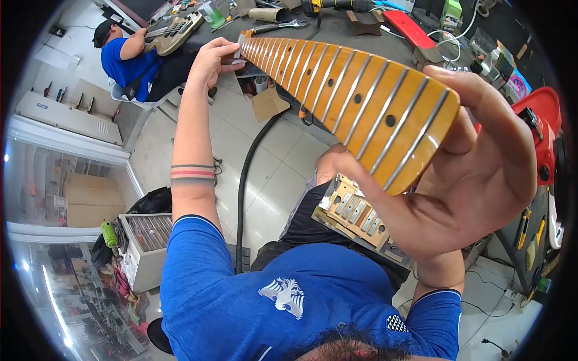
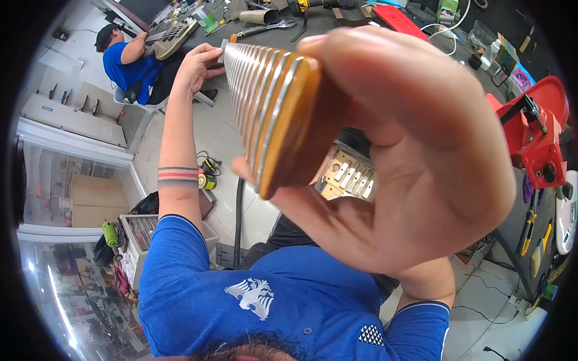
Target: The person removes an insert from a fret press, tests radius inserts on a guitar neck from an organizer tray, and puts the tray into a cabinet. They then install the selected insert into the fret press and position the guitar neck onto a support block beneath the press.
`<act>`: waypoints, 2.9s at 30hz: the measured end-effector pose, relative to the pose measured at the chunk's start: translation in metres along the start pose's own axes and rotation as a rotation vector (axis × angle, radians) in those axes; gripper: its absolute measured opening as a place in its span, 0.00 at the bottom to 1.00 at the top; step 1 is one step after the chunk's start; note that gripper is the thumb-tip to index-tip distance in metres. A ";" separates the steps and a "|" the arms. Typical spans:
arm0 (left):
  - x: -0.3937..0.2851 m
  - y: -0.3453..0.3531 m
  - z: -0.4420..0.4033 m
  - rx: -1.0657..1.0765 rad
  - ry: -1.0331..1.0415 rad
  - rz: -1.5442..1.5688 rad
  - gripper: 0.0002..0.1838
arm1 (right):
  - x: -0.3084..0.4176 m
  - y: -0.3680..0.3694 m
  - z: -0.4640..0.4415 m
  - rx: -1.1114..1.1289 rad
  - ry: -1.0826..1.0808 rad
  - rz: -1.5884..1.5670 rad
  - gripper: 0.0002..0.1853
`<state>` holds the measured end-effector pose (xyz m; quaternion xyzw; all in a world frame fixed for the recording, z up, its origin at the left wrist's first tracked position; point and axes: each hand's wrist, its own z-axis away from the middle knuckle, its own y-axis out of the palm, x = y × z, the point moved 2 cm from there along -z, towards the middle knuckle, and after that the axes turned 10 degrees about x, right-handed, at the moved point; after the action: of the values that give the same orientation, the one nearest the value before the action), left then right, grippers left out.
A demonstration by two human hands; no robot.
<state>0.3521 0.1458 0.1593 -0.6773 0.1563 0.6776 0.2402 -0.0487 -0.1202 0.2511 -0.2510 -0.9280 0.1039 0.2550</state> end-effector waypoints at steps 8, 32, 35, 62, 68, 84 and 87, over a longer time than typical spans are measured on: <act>0.005 -0.008 0.000 -0.003 -0.007 0.007 0.07 | 0.000 0.009 0.012 0.097 0.000 0.043 0.62; -0.020 0.075 0.033 -0.159 0.258 0.412 0.10 | 0.014 0.020 -0.008 -0.218 0.029 -0.181 0.44; -0.078 0.100 0.119 -0.134 0.347 0.317 0.08 | 0.022 0.040 -0.009 -0.192 -0.016 -0.209 0.42; -0.159 0.179 0.322 0.179 0.577 0.208 0.08 | 0.066 0.080 -0.008 -0.059 -0.041 -0.143 0.40; -0.156 0.174 0.320 0.194 0.600 0.207 0.06 | 0.065 0.081 -0.009 -0.056 -0.052 -0.112 0.39; -0.154 0.175 0.323 0.165 0.578 0.175 0.09 | 0.066 0.083 -0.005 -0.048 -0.042 -0.085 0.41; -0.153 0.175 0.318 0.146 0.589 0.193 0.09 | 0.064 0.082 -0.004 -0.065 -0.043 -0.094 0.41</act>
<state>-0.0150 0.1531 0.3021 -0.8074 0.3310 0.4589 0.1671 -0.0599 -0.0172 0.2552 -0.2129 -0.9470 0.0668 0.2312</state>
